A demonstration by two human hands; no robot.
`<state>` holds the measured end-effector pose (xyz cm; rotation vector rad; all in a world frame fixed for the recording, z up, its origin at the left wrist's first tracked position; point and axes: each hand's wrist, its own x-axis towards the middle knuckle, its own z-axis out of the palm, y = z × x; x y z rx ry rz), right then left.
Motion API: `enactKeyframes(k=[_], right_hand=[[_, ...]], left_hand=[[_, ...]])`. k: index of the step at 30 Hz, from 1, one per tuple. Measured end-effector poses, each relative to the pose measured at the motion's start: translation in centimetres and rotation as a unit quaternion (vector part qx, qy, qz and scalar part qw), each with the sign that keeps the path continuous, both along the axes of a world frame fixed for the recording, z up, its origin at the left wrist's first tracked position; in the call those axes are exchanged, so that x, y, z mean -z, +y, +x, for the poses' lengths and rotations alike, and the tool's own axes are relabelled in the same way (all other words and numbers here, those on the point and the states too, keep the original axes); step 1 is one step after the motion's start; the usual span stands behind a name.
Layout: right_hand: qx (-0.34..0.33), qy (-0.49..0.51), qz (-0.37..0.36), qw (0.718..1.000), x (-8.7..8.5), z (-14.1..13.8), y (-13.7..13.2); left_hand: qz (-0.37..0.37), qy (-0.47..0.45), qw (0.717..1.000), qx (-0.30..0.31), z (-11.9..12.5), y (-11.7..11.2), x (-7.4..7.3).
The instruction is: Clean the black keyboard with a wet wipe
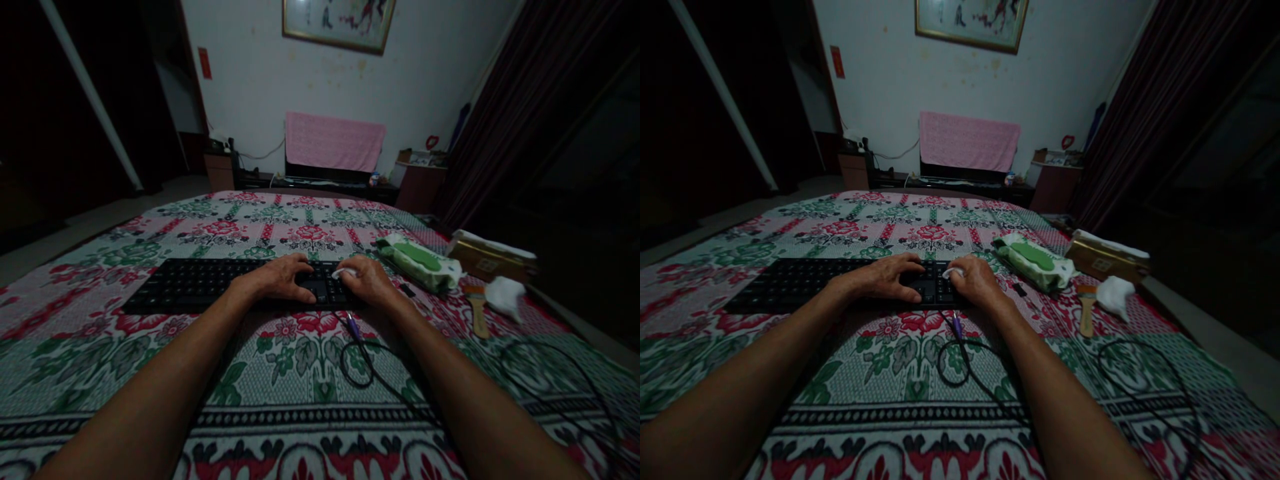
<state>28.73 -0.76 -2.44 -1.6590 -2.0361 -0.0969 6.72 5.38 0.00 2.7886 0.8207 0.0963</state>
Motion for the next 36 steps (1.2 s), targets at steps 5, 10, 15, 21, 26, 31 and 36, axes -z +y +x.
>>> enactKeyframes(k=[5,10,15,21,26,31,36], right_hand=[[-0.012,-0.021,0.003,1.0,0.1,-0.2,0.1],[0.029,-0.022,0.022,0.999,0.3,-0.8,0.3],[-0.009,-0.017,0.007,1.0,0.0,-1.0,0.1],[0.025,0.002,0.025,0.999,0.6,-0.9,0.6],[0.028,0.006,0.03,0.999,0.8,-0.8,0.7],[0.019,0.004,0.027,0.999,0.8,-0.6,0.7],[0.023,0.006,0.024,0.999,0.8,-0.5,0.9]], left_hand=[[0.003,-0.003,1.0,-0.006,0.0,0.2,0.3],[0.007,-0.002,1.0,-0.005,0.0,0.1,0.2],[0.009,-0.006,1.0,-0.002,0.0,0.1,0.2],[-0.003,0.005,1.0,-0.006,-0.1,0.1,0.1],[-0.03,0.062,0.996,-0.052,-0.3,-0.7,-0.9],[-0.007,0.123,0.986,-0.109,-0.9,-0.8,-1.0],[0.001,0.131,0.985,-0.109,-1.3,-0.4,-0.5]])
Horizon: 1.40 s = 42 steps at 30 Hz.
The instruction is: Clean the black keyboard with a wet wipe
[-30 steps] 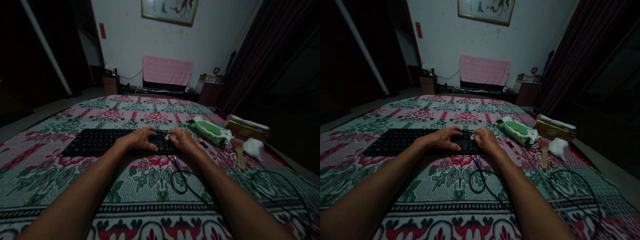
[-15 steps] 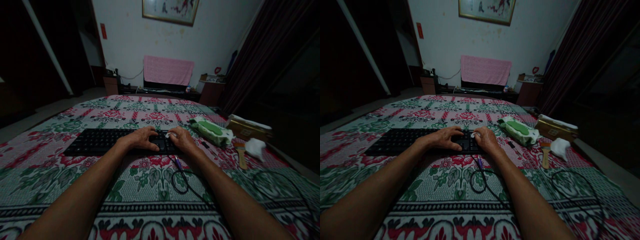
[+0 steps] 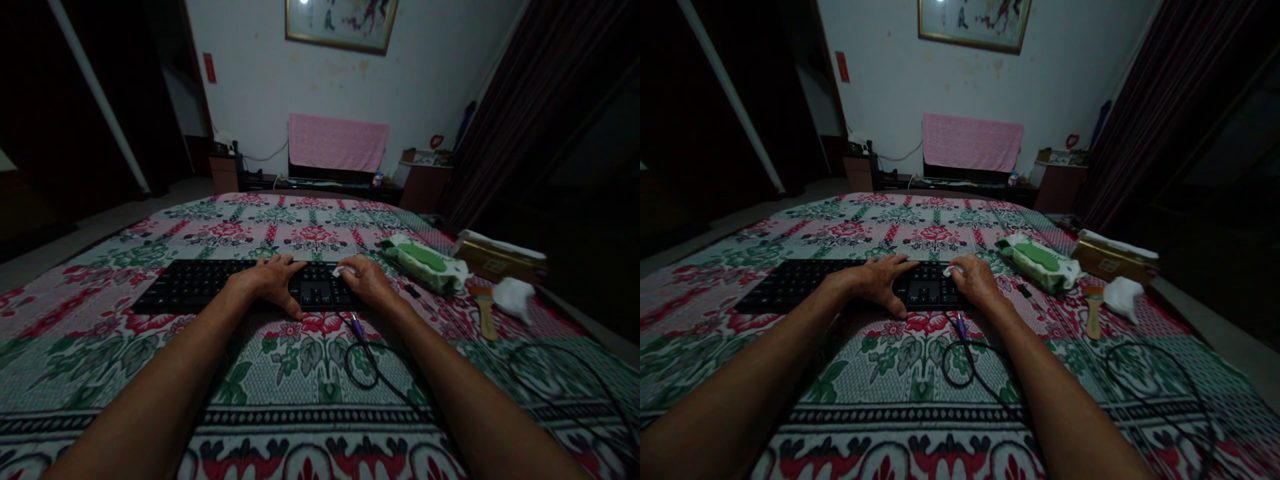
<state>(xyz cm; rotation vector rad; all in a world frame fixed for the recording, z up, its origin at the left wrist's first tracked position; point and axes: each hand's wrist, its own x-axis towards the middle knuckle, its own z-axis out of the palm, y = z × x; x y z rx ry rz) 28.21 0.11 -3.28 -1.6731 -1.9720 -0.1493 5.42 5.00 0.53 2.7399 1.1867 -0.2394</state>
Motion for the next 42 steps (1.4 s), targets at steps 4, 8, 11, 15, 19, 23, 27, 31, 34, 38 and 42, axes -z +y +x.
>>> enactKeyframes(k=[4,8,11,15,19,23,27,31,34,38,42], right_hand=[[-0.002,-0.004,-0.005,1.0,-0.3,-0.1,-0.2],[0.004,-0.017,-0.014,1.0,-0.7,-0.1,-0.4],[0.003,-0.021,-0.019,1.0,-1.0,0.3,-0.6],[-0.016,-0.017,-0.035,0.999,-1.4,1.3,-0.9],[-0.03,-0.004,-0.079,0.996,-1.8,2.1,-1.3],[-0.025,-0.016,-0.062,0.998,-1.5,2.0,-1.1],[0.015,-0.025,-0.028,0.999,-1.1,1.7,-0.7],[-0.009,-0.005,-0.048,0.999,-1.2,1.8,-0.9],[-0.024,0.004,-0.07,0.997,-1.5,1.9,-1.1],[0.003,-0.013,-0.047,0.999,-1.3,1.9,-0.8],[0.041,-0.024,-0.023,0.999,-1.0,2.2,-0.6]], left_hand=[[0.015,-0.03,0.999,0.014,0.2,-0.1,-0.1],[0.03,-0.054,0.998,0.031,0.9,-0.2,0.2],[0.046,-0.066,0.996,0.043,1.8,-0.3,0.8],[0.065,-0.082,0.992,0.064,2.6,-0.3,1.4],[0.054,-0.081,0.993,0.062,2.5,-0.1,1.7],[0.058,-0.083,0.993,0.054,2.3,-0.1,1.6],[0.062,-0.083,0.993,0.049,2.4,-0.2,1.4],[0.058,-0.083,0.994,0.048,2.6,-0.3,1.4],[0.065,-0.087,0.993,0.047,2.7,-0.3,1.5],[0.064,-0.086,0.993,0.054,2.8,-0.3,1.5],[0.063,-0.093,0.992,0.064,2.7,-0.3,1.5]])
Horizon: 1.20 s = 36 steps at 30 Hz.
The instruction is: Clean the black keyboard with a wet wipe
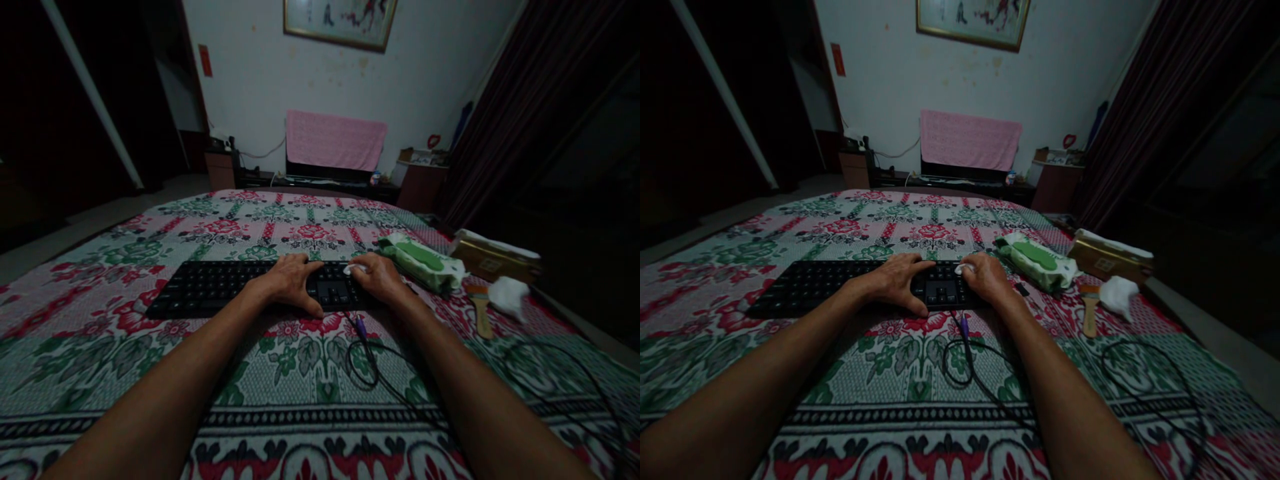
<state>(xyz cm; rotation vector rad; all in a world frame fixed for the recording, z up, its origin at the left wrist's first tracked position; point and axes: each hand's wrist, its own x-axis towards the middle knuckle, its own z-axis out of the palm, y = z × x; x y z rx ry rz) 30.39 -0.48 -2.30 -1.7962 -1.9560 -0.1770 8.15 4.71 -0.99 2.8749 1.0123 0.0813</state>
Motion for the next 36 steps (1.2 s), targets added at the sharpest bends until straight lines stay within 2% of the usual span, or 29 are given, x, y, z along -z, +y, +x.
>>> enactKeyframes(k=[7,13,20,26,29,32,36], right_hand=[[-0.067,0.014,-0.022,0.997,-0.16,-0.34,-0.34],[-0.024,0.002,-0.004,1.0,-0.26,-0.69,-0.36],[-0.055,0.002,-0.048,0.997,-0.65,-0.49,-0.64],[-0.001,0.008,0.004,1.0,-0.37,-0.07,-0.41],[-0.021,0.049,-0.006,0.999,-0.31,0.26,-0.48],[-0.059,0.049,-0.026,0.997,-0.22,0.2,-0.52],[-0.03,0.012,0.009,0.999,-0.08,0.0,-0.33]], left_hand=[[-0.006,-0.007,1.0,0.003,-0.01,-0.02,0.05],[-0.006,-0.006,1.0,0.002,-0.02,0.03,0.16],[-0.008,-0.006,1.0,-0.004,0.03,0.08,0.4],[-0.009,-0.002,1.0,-0.007,0.08,-0.07,0.2],[-0.013,-0.004,1.0,-0.008,0.09,-0.16,0.15],[-0.016,-0.011,1.0,-0.01,0.07,-0.18,0.24],[-0.022,-0.011,1.0,-0.01,-0.16,-0.05,0.29]])
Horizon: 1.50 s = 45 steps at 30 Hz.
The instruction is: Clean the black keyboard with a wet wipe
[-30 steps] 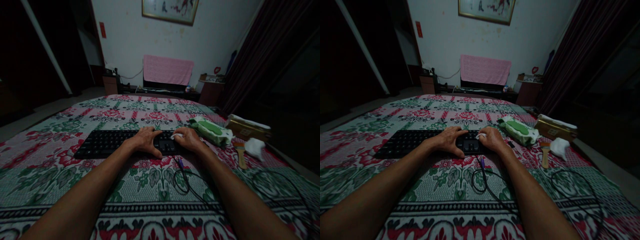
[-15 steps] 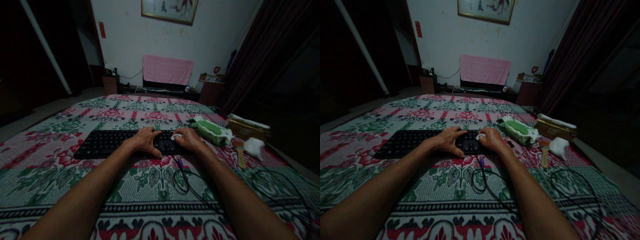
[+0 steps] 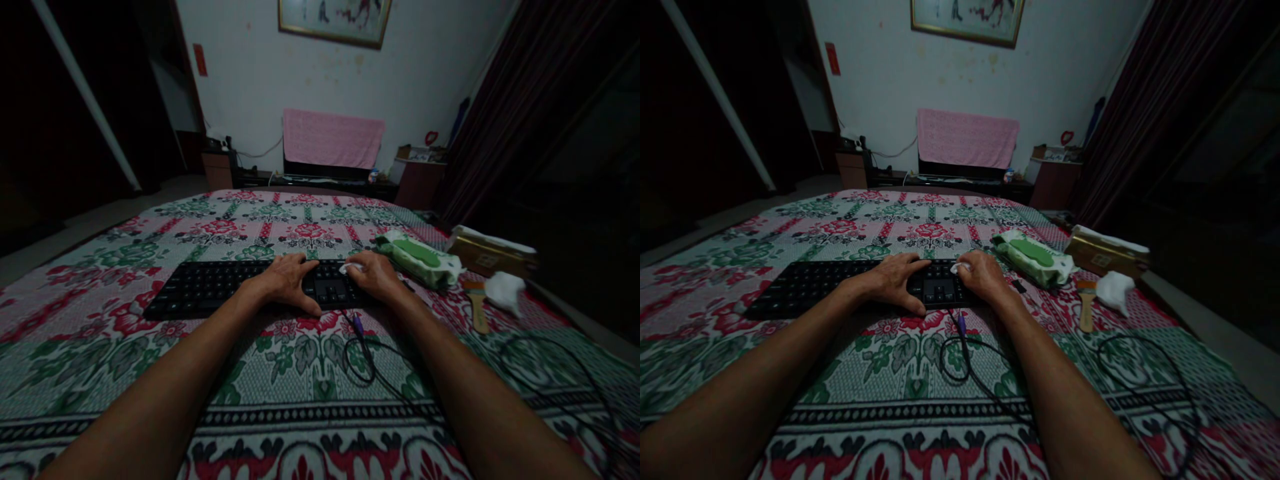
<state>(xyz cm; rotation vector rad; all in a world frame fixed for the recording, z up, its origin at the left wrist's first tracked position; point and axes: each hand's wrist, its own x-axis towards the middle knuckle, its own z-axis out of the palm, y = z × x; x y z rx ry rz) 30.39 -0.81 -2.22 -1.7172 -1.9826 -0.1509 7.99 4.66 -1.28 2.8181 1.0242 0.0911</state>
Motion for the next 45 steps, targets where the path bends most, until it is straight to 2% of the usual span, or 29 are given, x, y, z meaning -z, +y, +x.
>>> enactKeyframes(k=[4,8,12,15,18,21,24,26,28,31,36,38,43,45], right_hand=[[0.011,0.064,0.044,0.997,-0.2,-0.3,0.2],[0.03,0.184,0.054,0.981,-0.5,-1.6,0.5],[0.023,0.23,0.059,0.971,-0.7,-3.6,0.5],[-0.001,0.284,0.042,0.958,-1.2,-4.5,0.2],[-0.052,0.375,-0.039,0.925,-2.1,-4.6,-0.3],[-0.128,0.425,-0.102,0.89,-2.9,-4.3,-0.9],[-0.195,0.486,-0.163,0.836,-3.1,-4.1,-1.0],[-0.213,0.526,-0.191,0.801,-3.0,-4.2,-0.9],[-0.216,0.545,-0.197,0.786,-2.9,-4.5,-0.8],[-0.204,0.529,-0.186,0.803,-2.9,-4.8,-0.8],[-0.149,0.444,-0.175,0.866,-3.4,-5.3,-1.2],[-0.155,0.407,-0.162,0.885,-3.5,-5.4,-1.3],[-0.188,0.355,-0.124,0.907,-2.9,-5.0,-0.9],[-0.141,0.298,-0.081,0.941,-2.5,-4.2,-0.6]], left_hand=[[0.004,-0.023,1.0,0.009,-0.1,0.0,-0.5],[0.05,-0.158,0.986,-0.016,0.9,-0.5,-1.2],[-0.033,-0.296,0.955,0.0,2.5,-1.5,-1.5],[-0.077,-0.35,0.933,0.024,3.1,-2.1,-1.6],[-0.114,-0.369,0.922,0.02,3.0,-2.2,-1.7],[-0.124,-0.382,0.916,-0.011,2.9,-1.9,-1.7],[-0.12,-0.395,0.909,-0.059,3.0,-1.6,-1.2],[-0.108,-0.403,0.905,-0.086,3.2,-1.4,-0.7],[-0.08,-0.405,0.904,-0.11,3.3,-1.2,-0.2],[-0.044,-0.393,0.91,-0.123,3.2,-0.8,0.2],[-0.064,-0.354,0.925,-0.118,2.6,-0.4,-0.1],[-0.064,-0.34,0.931,-0.118,2.4,-0.6,-0.5],[-0.013,-0.322,0.935,-0.146,2.1,-0.8,-0.8],[-0.008,-0.326,0.932,-0.158,2.0,-0.5,-0.6]])
